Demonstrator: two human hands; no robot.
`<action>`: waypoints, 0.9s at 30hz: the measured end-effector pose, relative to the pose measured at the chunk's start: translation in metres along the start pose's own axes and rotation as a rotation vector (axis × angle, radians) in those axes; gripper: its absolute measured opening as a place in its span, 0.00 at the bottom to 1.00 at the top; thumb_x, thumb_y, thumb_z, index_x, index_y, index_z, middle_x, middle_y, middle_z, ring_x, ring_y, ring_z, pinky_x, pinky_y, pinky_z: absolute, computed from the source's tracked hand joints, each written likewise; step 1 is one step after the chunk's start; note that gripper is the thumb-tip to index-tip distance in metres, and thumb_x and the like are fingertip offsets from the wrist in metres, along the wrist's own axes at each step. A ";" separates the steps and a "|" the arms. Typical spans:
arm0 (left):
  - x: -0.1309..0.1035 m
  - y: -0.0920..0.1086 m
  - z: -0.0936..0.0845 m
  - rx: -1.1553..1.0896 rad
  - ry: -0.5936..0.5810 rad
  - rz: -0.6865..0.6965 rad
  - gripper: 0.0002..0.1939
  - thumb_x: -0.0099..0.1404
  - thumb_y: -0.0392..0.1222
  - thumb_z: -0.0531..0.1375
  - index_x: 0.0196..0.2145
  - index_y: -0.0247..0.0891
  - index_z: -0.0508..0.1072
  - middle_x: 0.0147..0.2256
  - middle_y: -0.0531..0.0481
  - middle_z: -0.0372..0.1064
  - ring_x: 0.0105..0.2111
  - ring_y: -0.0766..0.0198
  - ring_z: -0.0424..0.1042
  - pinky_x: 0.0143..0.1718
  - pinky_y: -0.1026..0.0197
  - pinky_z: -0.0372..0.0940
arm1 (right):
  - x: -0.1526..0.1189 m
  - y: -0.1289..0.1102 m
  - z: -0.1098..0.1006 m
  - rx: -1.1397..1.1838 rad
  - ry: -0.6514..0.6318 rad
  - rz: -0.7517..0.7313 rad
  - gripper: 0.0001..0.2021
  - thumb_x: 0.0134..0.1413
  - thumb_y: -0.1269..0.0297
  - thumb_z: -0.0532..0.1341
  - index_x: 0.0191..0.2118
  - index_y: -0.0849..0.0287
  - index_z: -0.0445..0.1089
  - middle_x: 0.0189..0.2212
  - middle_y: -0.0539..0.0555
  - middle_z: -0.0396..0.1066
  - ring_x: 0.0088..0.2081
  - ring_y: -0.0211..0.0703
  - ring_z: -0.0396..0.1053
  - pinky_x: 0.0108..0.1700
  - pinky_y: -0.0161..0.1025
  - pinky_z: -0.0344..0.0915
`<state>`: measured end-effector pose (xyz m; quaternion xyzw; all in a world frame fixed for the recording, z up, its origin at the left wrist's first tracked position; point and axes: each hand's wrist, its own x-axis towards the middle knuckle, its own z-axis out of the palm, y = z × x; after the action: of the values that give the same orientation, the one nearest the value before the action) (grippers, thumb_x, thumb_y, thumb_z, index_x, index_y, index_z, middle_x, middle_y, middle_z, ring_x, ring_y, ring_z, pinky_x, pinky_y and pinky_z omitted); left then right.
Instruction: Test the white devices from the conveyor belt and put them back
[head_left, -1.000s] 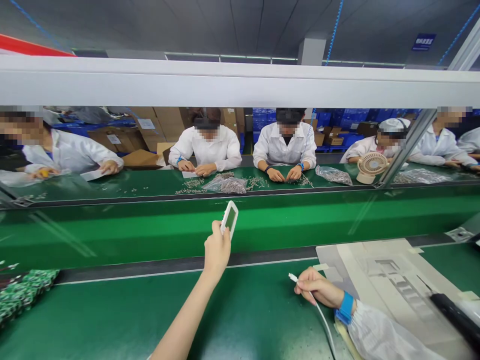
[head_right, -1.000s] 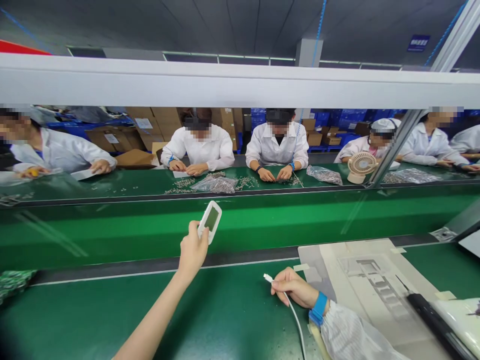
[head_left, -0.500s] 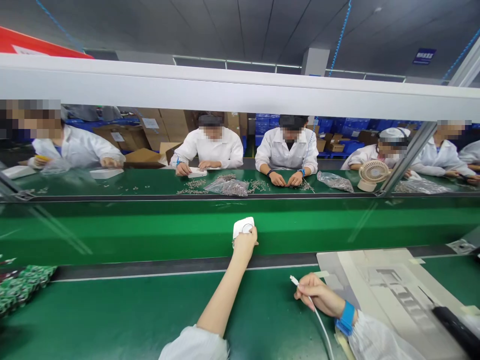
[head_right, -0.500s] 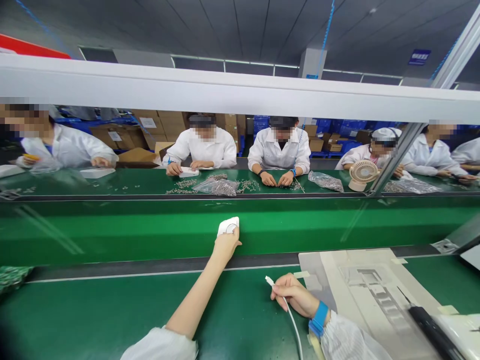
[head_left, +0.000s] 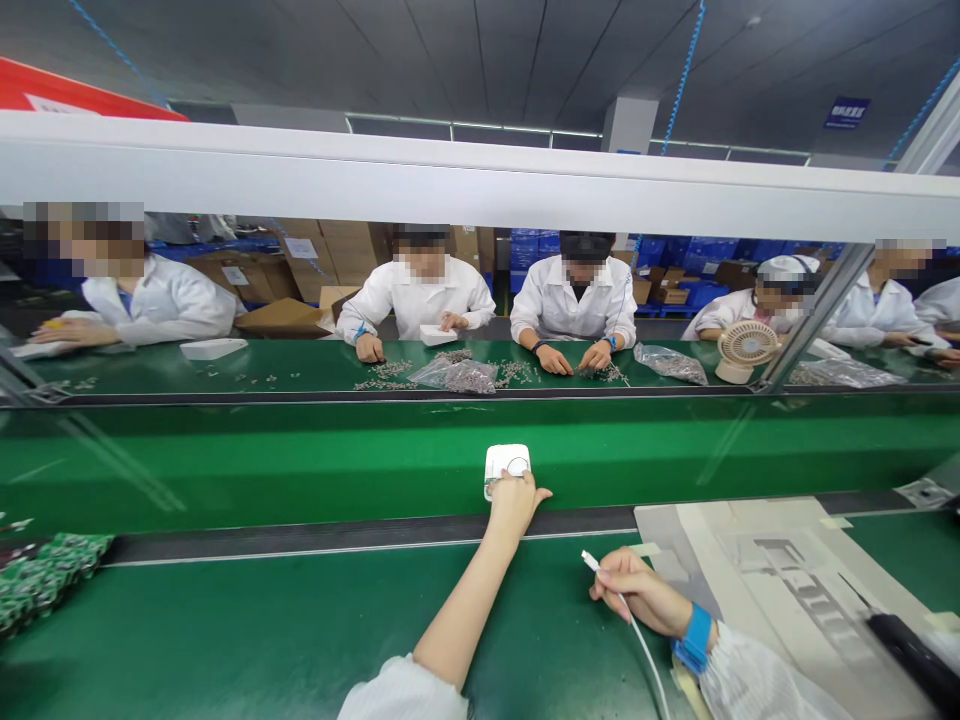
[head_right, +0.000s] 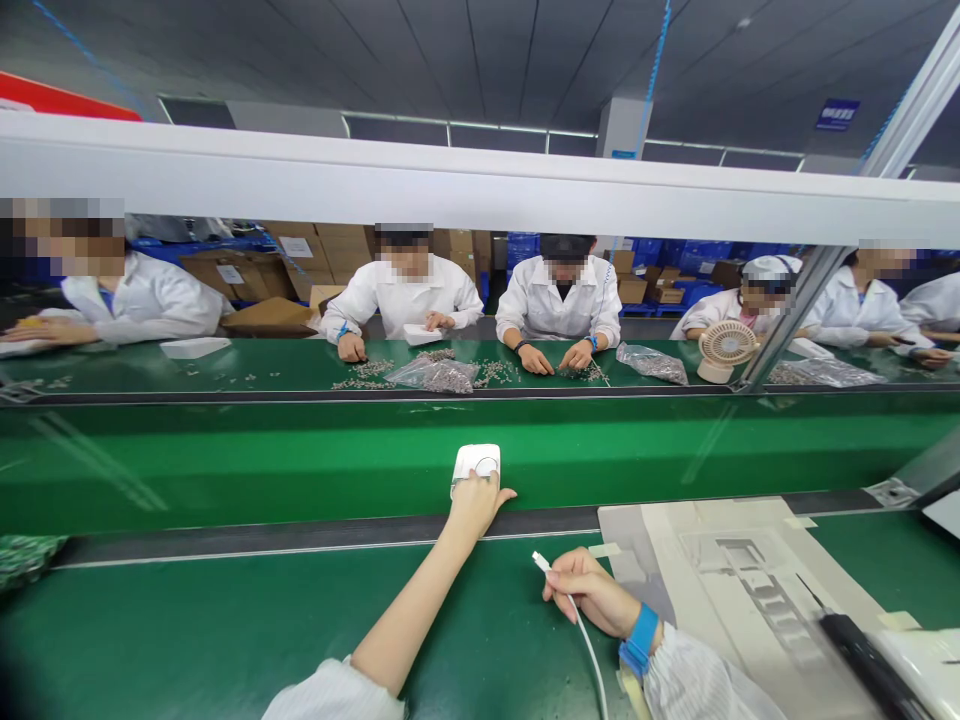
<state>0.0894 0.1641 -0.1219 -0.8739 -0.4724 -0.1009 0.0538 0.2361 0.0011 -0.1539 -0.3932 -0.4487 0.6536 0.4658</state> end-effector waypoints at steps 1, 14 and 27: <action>-0.002 0.002 0.001 0.005 0.019 -0.005 0.26 0.61 0.55 0.53 0.44 0.27 0.68 0.38 0.26 0.67 0.31 0.45 0.70 0.28 0.51 0.62 | 0.000 0.000 0.000 0.011 0.043 -0.020 0.15 0.51 0.57 0.60 0.24 0.63 0.73 0.09 0.45 0.61 0.12 0.29 0.49 0.31 0.37 0.56; -0.058 0.062 0.014 -0.613 0.471 0.198 0.09 0.61 0.32 0.52 0.31 0.39 0.70 0.28 0.53 0.71 0.28 0.64 0.66 0.31 0.61 0.60 | -0.004 -0.016 0.005 0.473 0.092 -0.130 0.09 0.44 0.71 0.59 0.17 0.63 0.71 0.15 0.51 0.64 0.23 0.38 0.60 0.41 0.45 0.57; -0.061 0.060 -0.011 -0.724 0.443 0.319 0.09 0.58 0.36 0.54 0.37 0.37 0.69 0.42 0.44 0.63 0.44 0.55 0.59 0.48 0.48 0.54 | 0.001 -0.014 -0.006 0.598 0.073 -0.157 0.09 0.38 0.70 0.55 0.14 0.59 0.68 0.37 0.59 0.72 0.49 0.53 0.60 0.56 0.53 0.47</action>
<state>0.1056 0.0789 -0.1245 -0.8558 -0.2431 -0.4344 -0.1405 0.2453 0.0052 -0.1426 -0.2259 -0.2483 0.7040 0.6258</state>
